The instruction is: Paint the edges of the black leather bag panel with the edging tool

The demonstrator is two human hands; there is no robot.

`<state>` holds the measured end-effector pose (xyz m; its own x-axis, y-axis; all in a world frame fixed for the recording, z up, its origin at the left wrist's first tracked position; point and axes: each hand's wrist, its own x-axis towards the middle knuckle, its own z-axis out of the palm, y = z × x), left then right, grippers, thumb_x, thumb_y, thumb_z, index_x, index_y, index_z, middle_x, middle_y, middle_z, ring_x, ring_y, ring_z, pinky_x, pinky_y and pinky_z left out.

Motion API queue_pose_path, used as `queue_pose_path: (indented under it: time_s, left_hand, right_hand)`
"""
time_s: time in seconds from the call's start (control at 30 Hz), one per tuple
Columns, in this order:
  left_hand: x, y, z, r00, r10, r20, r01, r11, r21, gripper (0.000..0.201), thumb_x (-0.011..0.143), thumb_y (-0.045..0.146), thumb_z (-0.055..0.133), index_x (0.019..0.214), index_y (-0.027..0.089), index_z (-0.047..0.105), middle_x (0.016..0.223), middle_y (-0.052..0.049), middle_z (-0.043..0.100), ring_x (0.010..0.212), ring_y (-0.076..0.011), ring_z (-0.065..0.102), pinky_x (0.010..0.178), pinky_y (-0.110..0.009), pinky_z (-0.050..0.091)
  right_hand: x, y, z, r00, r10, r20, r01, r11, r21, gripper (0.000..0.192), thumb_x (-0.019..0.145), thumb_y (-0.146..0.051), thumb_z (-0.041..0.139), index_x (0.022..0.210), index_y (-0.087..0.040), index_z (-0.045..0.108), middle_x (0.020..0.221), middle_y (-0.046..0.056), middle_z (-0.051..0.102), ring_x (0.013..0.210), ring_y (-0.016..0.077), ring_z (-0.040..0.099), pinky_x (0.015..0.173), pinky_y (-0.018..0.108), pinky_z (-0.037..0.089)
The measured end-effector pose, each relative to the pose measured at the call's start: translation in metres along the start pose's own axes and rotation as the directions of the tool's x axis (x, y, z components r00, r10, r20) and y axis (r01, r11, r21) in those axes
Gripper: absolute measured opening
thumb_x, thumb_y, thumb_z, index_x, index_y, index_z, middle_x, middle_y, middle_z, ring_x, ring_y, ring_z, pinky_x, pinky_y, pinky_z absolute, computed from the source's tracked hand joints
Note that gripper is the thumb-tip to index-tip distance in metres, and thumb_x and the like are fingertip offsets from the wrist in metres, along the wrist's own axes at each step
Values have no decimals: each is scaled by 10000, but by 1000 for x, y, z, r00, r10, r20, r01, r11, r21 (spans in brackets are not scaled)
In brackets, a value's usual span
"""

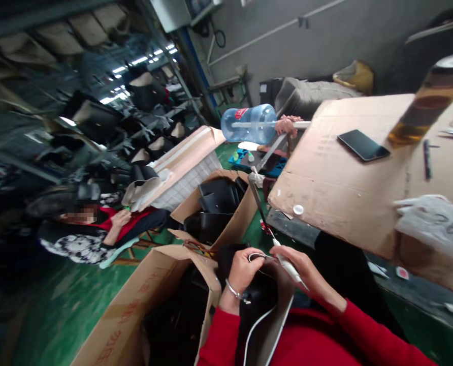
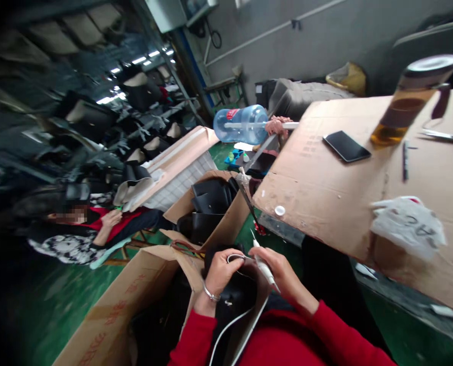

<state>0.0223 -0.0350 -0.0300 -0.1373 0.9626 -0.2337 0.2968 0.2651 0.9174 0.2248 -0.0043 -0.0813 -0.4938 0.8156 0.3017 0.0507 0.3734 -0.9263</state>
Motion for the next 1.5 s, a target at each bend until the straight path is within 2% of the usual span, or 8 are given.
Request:
queue_pose_path:
  time_s: [0.27,0.47,0.63,0.83,1.03,1.1,1.27,1.5]
  left_hand:
    - [7,7,-64,877,-71,-474,-98,941,-324,231,639,297,778,828,167,798,781,-50,771,737,-200,678,737,-312,532]
    - [36,50,-199,454,36,-890,-308,944,-119,267,671,354,771,865,170,782,884,-60,791,892,-246,714,851,-360,570]
    - [97,74,-262,322,43,-946,-326,943,-68,246,770,291,689,957,141,744,1047,-95,781,1098,-250,683,1003,-363,524]
    - [99,23,-248,349,-37,-936,-229,966,-123,243,761,279,701,963,145,724,1095,-159,769,1149,-288,680,1016,-406,520]
    - [-21,-93,-171,451,-123,-884,-73,982,-174,387,684,453,752,974,196,747,1091,-147,778,1083,-336,717,1008,-463,531]
    - [-73,-126,-143,592,-142,-793,116,989,-91,492,728,569,682,1070,220,736,1158,-130,771,1023,-320,738,959,-444,562]
    - [-159,-166,-94,793,-294,-534,416,901,122,441,817,549,599,1156,302,736,1220,-61,771,1108,-317,725,996,-408,541]
    - [-155,-155,-84,847,-274,-456,418,873,250,372,876,413,589,1173,249,742,1196,-113,760,1093,-344,713,965,-425,513]
  right_hand:
    - [5,-7,-22,961,27,-275,-25,1000,13,246,981,-404,682,1167,-244,697,1095,90,743,956,278,750,865,309,614]
    - [-1,-17,-34,942,100,-321,-82,994,71,325,926,-488,722,1164,-267,727,1014,88,776,901,300,772,822,310,650]
    - [-4,-23,-16,946,181,-270,-119,966,231,393,854,-582,775,1094,-271,787,1022,100,774,911,321,769,808,297,645]
    - [-3,-1,-17,974,222,-52,-199,940,276,405,848,-627,764,1086,-303,816,1053,92,774,969,343,757,834,313,634]
    - [6,6,-8,980,187,-71,-181,980,89,400,890,-626,721,1070,-274,784,966,100,779,818,315,777,689,291,658]
    - [15,3,7,988,153,-14,-152,987,46,367,944,-589,673,1133,-282,742,932,93,776,727,286,766,639,295,656]
    - [59,4,82,990,-24,136,12,996,83,361,1017,-554,579,1177,-238,655,1062,139,742,929,329,756,785,390,656]
    - [125,16,238,926,-187,327,228,970,-91,425,976,-404,643,1327,-201,519,1147,136,689,1008,278,710,929,395,588]
